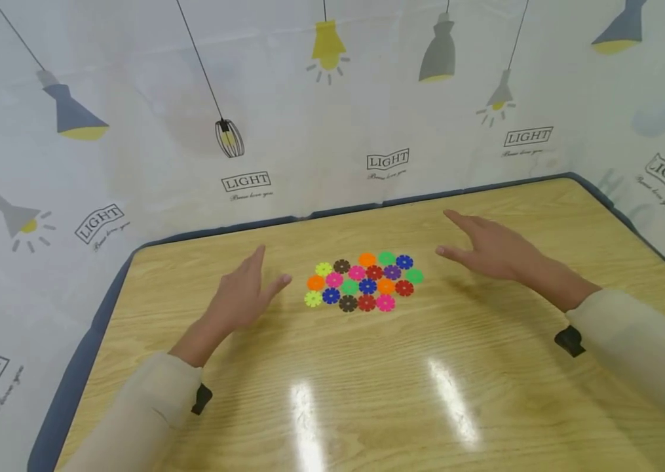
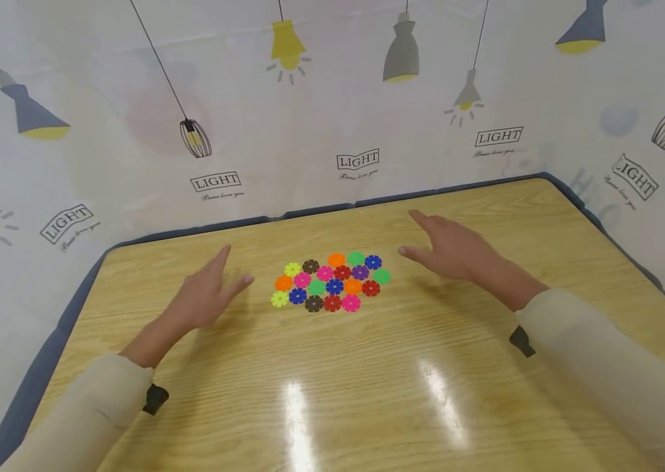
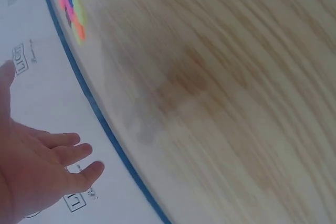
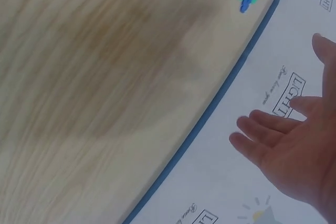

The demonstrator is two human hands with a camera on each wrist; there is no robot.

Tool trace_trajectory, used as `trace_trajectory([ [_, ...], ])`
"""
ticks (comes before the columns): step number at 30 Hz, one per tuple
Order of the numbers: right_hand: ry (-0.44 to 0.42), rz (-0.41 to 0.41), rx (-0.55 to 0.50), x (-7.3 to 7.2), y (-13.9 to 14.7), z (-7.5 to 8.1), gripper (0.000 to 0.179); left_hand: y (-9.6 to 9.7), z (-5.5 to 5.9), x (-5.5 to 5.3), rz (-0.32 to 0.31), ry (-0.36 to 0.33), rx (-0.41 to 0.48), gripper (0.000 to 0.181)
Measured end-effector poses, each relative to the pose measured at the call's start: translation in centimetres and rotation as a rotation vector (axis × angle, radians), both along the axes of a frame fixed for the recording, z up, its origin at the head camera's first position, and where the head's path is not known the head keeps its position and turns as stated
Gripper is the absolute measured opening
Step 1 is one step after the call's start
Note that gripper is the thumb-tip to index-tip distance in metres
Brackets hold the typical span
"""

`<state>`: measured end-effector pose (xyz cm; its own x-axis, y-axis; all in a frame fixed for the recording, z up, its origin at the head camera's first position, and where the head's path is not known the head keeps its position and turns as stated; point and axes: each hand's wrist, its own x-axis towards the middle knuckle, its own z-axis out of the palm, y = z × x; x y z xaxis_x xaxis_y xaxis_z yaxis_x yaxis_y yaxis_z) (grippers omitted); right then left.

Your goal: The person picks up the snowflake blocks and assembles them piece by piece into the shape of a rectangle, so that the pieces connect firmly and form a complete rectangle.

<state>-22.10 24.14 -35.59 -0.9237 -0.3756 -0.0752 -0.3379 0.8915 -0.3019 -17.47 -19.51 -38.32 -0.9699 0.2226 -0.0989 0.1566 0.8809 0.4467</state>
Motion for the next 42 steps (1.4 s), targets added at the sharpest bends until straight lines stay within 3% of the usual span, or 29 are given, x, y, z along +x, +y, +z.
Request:
trace_trajectory([
  [9,-0.195,-0.027,-0.182,-1.0,-1.9,0.8,0.086,1.2,0.6,-1.5,0.186,-0.213,0.416,0.078],
  [18,-0.533,-0.082,-0.468,-2.1,-2.1,0.0,0.079,2.1,1.0,-1.5,0.344,-0.422,0.783,0.062],
  [26,-0.666,-0.105,-0.575,-2.2,-2.3,-1.6,0.067,2.5,-0.1,-1.4,0.377,-0.567,0.939,0.056],
  [31,-0.721,-0.127,-0.614,-1.7,-2.6,-2.8,0.057,3.1,-0.5,-1.0,0.400,-0.631,0.972,0.050],
  [42,-0.727,-0.163,-0.619,-0.7,-4.2,-4.5,0.040,4.4,-1.8,-0.5,0.436,-0.615,0.959,0.039],
])
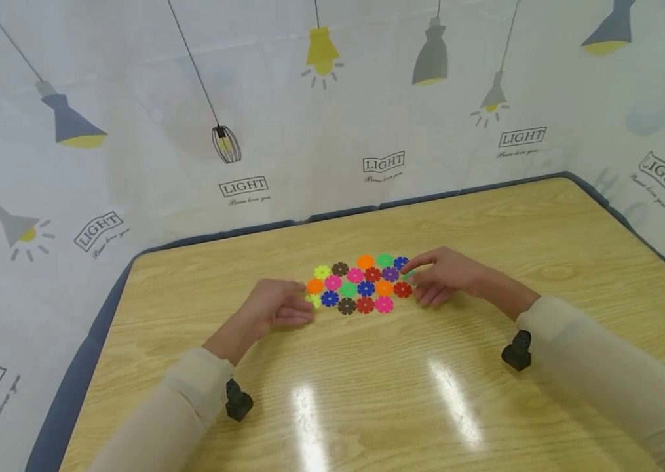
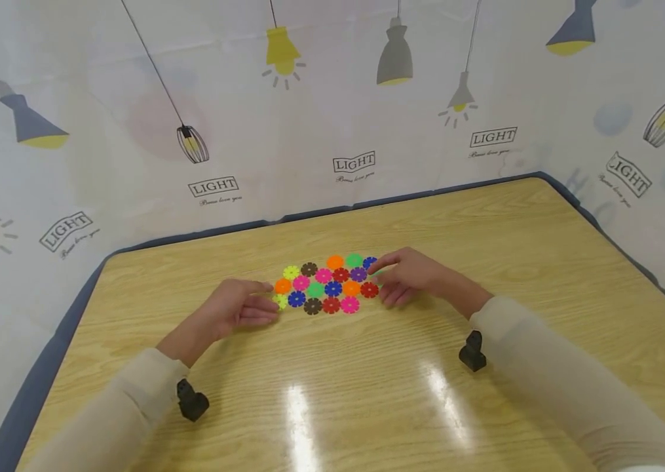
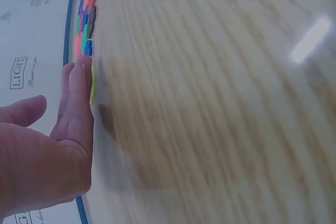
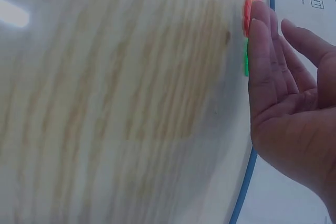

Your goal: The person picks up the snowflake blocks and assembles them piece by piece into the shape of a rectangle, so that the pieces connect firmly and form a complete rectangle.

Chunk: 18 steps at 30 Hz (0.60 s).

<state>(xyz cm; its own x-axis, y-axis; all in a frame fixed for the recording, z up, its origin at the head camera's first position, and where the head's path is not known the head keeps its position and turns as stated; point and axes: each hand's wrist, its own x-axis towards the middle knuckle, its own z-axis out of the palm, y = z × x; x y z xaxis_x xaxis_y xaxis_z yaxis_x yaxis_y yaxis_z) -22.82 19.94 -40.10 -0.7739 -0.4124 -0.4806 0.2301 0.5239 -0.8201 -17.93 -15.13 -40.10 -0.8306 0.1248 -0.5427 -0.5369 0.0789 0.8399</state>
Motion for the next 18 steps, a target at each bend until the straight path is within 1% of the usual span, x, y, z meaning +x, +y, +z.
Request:
trace_trajectory([
  [4,-0.005,-0.003,0.005,0.3,-0.5,-0.5,0.036,0.1,-0.4,0.2,0.000,-0.012,-0.032,0.041],
  [8,0.017,-0.001,0.019,0.6,-0.9,-0.8,0.033,0.1,-0.8,0.3,-0.007,-0.018,-0.062,0.042],
  [14,0.055,0.008,0.041,0.8,-1.2,-1.2,0.033,0.2,-1.1,0.3,-0.015,-0.005,-0.092,0.035],
  [18,0.085,0.025,0.059,0.9,-1.3,-1.2,0.034,0.4,-1.2,0.4,-0.004,0.009,-0.112,0.032],
])
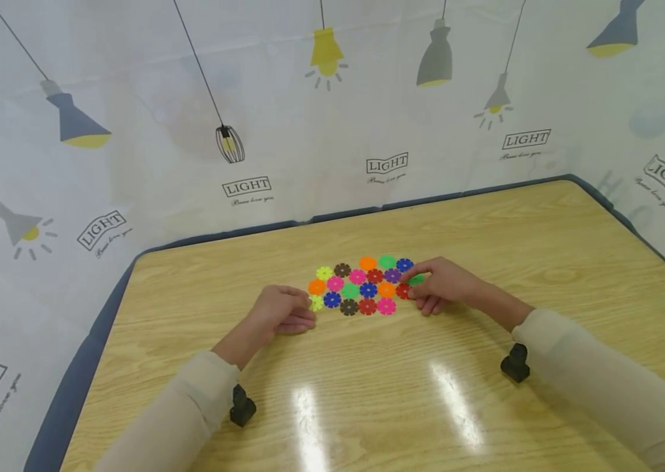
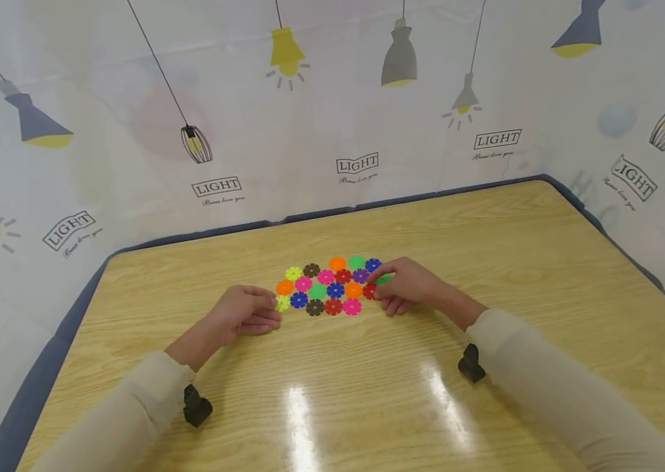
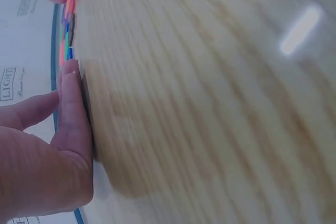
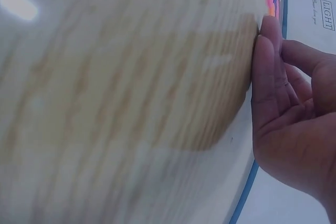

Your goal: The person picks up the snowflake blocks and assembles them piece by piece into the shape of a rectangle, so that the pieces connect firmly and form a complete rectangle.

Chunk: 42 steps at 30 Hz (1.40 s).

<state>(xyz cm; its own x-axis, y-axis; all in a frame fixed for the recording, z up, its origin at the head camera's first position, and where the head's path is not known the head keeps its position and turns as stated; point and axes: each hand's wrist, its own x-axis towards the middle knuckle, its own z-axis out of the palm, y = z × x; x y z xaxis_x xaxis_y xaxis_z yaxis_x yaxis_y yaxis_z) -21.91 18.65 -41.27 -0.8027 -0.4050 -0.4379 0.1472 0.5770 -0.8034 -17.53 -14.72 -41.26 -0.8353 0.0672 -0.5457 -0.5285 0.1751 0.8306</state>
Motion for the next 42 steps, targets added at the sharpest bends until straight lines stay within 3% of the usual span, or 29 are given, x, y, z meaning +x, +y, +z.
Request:
trace_trajectory([
  [7,0.041,0.040,0.056,0.1,-0.3,0.1,0.031,1.1,-0.1,0.1,0.015,0.047,-0.085,0.027],
  [16,0.027,0.034,0.091,0.0,-0.6,0.4,0.027,2.3,0.6,0.4,-0.036,0.102,-0.247,0.025],
  [23,0.008,0.030,0.082,0.1,-0.4,0.3,0.022,2.4,0.3,0.9,-0.081,0.168,-0.332,0.011],
  [29,0.032,0.062,0.080,0.2,-0.3,0.5,0.018,2.3,0.3,1.2,-0.085,0.217,-0.334,0.010],
  [35,0.017,0.069,0.066,0.1,-0.4,0.7,0.018,2.7,0.7,1.5,-0.138,0.282,-0.373,0.012],
  [42,-0.020,0.034,-0.027,0.1,-1.0,1.3,0.025,3.2,0.5,1.5,-0.154,0.424,-0.289,0.010],
])
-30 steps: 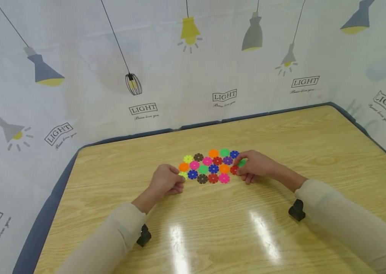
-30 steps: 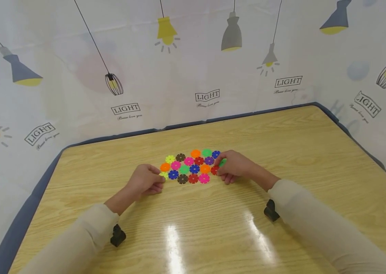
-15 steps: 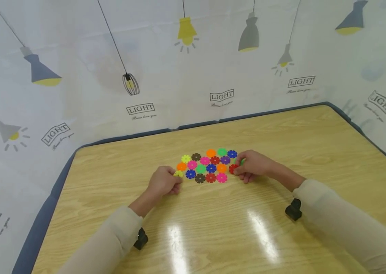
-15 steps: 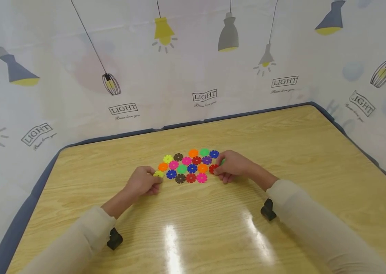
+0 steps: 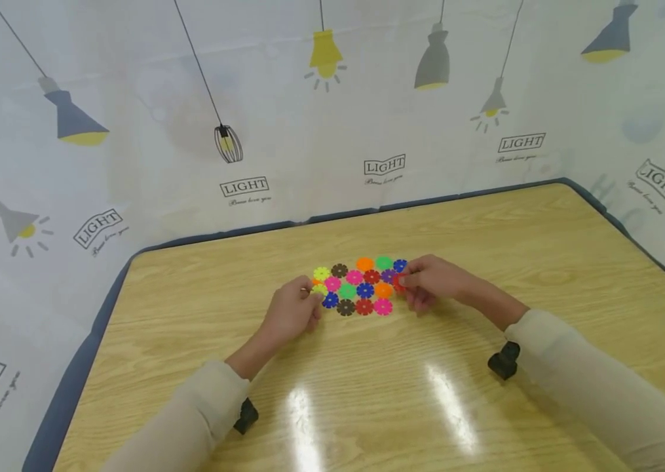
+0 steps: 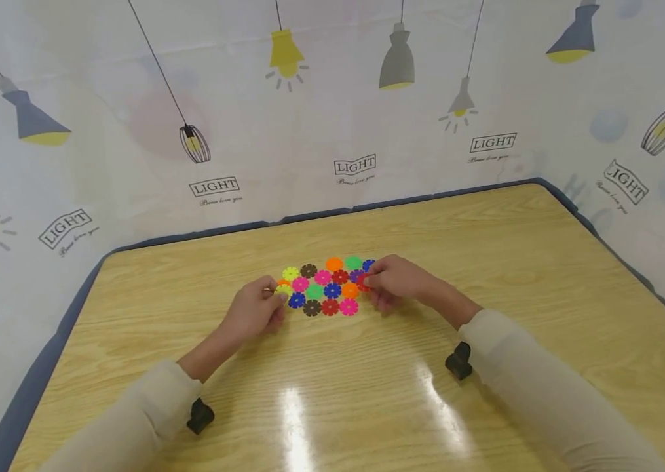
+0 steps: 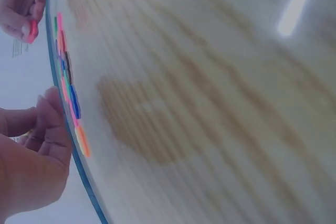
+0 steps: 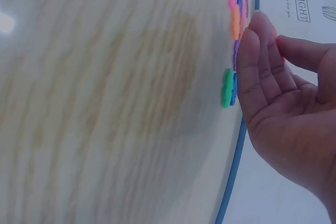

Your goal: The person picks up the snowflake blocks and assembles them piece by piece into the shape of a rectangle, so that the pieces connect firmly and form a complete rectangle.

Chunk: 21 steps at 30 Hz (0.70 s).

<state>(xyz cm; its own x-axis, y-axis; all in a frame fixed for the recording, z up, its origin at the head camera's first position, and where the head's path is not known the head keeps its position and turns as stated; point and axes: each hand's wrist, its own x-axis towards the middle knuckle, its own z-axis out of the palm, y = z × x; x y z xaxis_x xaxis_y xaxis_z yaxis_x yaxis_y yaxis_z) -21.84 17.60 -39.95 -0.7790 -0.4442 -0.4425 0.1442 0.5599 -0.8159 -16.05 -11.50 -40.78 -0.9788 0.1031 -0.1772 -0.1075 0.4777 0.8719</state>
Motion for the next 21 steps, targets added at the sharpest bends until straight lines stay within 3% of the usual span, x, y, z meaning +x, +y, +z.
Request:
trace_trajectory([
  [10,0.032,-0.031,-0.175,0.6,-1.7,1.9,0.031,0.7,1.2,-0.2,-0.085,0.115,0.054,0.009],
  [17,-0.024,-0.066,-0.315,1.3,-3.4,3.1,0.026,0.9,2.0,-0.5,-0.059,0.119,0.147,0.009],
  [21,-0.043,-0.069,-0.360,1.4,-4.2,3.5,0.024,1.4,2.5,-0.4,-0.074,0.115,0.200,0.009],
])
